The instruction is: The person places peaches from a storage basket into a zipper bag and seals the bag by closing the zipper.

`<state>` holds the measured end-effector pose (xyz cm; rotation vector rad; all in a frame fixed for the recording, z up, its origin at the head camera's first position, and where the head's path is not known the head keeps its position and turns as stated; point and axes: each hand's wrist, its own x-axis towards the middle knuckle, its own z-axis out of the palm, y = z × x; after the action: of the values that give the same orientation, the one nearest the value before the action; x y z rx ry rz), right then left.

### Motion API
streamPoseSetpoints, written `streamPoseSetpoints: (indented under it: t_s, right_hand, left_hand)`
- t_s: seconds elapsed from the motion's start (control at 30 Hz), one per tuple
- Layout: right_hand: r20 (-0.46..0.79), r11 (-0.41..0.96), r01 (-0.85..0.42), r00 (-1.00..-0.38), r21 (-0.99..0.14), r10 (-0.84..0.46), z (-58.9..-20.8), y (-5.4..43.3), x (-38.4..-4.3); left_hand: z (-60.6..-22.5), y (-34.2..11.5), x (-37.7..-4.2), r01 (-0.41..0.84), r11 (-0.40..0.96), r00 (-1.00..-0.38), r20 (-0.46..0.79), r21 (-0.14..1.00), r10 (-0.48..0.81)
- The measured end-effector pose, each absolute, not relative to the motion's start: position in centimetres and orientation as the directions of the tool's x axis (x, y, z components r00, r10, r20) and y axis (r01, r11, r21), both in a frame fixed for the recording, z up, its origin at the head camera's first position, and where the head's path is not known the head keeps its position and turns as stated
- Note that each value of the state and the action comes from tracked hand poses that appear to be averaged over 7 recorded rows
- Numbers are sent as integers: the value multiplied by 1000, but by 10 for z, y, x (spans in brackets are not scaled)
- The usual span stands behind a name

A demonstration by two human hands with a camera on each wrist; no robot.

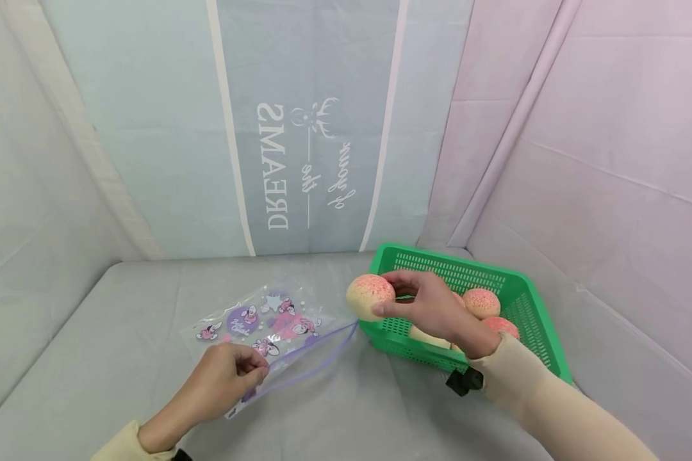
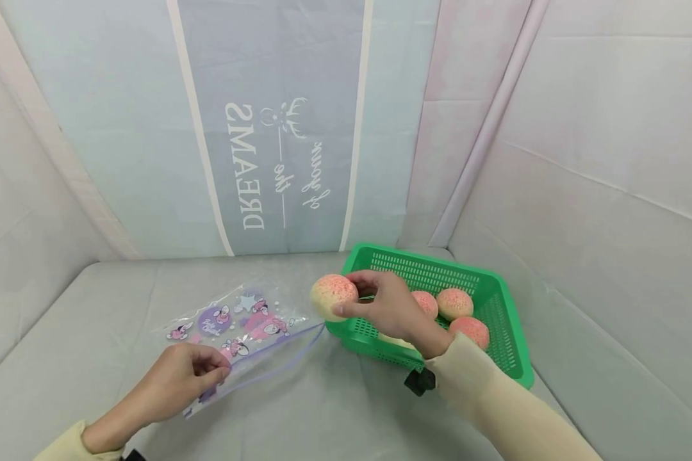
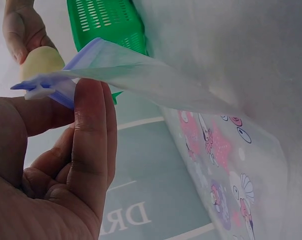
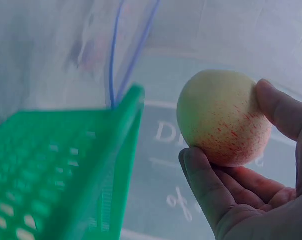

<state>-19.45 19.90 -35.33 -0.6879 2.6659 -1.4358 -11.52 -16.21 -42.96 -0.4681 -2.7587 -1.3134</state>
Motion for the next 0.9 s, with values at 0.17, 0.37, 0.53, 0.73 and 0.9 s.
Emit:
streamPoseSetpoints:
  t_s: [0.17,0.37,0.53,0.73,0.9]
  right_hand:
    - [204,394,-386,-880,-834,-429,-359,179,-184]
    - [275,326,-444,-848,-834,-452,-369,160,-175]
    - [325,296,-477,-837,-827,-441,-378,145,-169]
    - [342,300,-497,-828,-814,-445,-389,133,-164]
    - [320,316,-489,-829,-813,-459,-399,129,-164]
  left_hand:
    - [-424,-161,-116,290,594,-953,172,751,249]
    - [-418,-161,-116,295,593,-951,170,749,259]
    - [-414,-161,-115,295,600,-952,177,743,249]
    - [-410,-160,-114,284,605,-956,170,744,240]
    - [-409,-159,-113,289,599,-955,180,747,235]
